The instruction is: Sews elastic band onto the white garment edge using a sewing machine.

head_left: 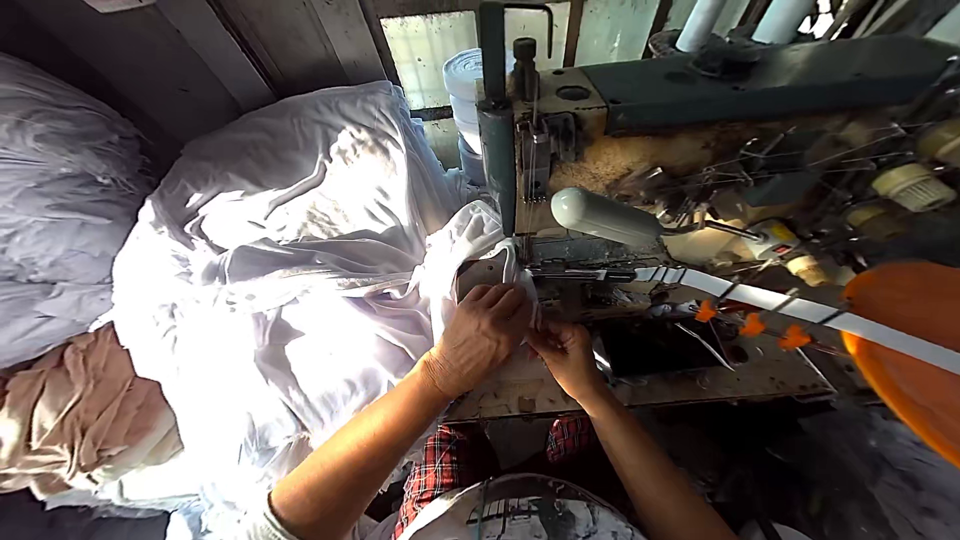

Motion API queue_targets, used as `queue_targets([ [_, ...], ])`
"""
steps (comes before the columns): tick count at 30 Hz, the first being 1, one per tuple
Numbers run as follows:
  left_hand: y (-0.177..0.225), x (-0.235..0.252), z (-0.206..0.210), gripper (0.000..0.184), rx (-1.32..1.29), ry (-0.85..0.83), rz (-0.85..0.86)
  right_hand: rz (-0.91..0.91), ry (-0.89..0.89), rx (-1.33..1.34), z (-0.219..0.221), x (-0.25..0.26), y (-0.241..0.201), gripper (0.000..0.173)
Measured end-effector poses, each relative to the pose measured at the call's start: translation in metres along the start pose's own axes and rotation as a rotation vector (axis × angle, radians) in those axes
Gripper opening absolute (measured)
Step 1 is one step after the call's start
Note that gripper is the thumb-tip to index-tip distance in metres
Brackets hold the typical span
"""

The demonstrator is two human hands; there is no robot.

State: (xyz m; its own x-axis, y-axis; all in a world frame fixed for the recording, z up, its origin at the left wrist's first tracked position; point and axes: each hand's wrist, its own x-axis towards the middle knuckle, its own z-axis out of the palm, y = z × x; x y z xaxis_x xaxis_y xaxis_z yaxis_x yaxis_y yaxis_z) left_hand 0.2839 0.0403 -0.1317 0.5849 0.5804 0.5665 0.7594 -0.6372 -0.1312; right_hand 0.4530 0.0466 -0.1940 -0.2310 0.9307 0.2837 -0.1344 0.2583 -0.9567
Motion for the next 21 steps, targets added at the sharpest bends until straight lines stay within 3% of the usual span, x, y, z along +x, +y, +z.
queue_targets([
  [6,-0.022,0.006,0.009,0.030,-0.110,-0.076,-0.250,-0.008,0.031,0.066,0.002,0.010,-0.009,0.015],
  [12,-0.026,0.011,0.004,0.032,-0.198,-0.146,-0.331,-0.033,0.147,0.097,0.011,0.012,-0.015,0.016],
  [16,-0.048,-0.030,-0.033,0.030,-0.179,-0.028,-0.517,-0.177,0.140,-0.155,0.003,0.000,-0.020,0.018],
  [19,-0.092,-0.066,-0.056,0.047,-0.141,-0.180,-0.646,-0.386,0.141,-0.347,0.005,0.000,-0.028,0.017],
  [21,-0.101,-0.084,-0.053,0.033,-0.083,-0.249,-0.577,-0.448,0.091,-0.519,0.014,0.005,-0.040,0.016],
])
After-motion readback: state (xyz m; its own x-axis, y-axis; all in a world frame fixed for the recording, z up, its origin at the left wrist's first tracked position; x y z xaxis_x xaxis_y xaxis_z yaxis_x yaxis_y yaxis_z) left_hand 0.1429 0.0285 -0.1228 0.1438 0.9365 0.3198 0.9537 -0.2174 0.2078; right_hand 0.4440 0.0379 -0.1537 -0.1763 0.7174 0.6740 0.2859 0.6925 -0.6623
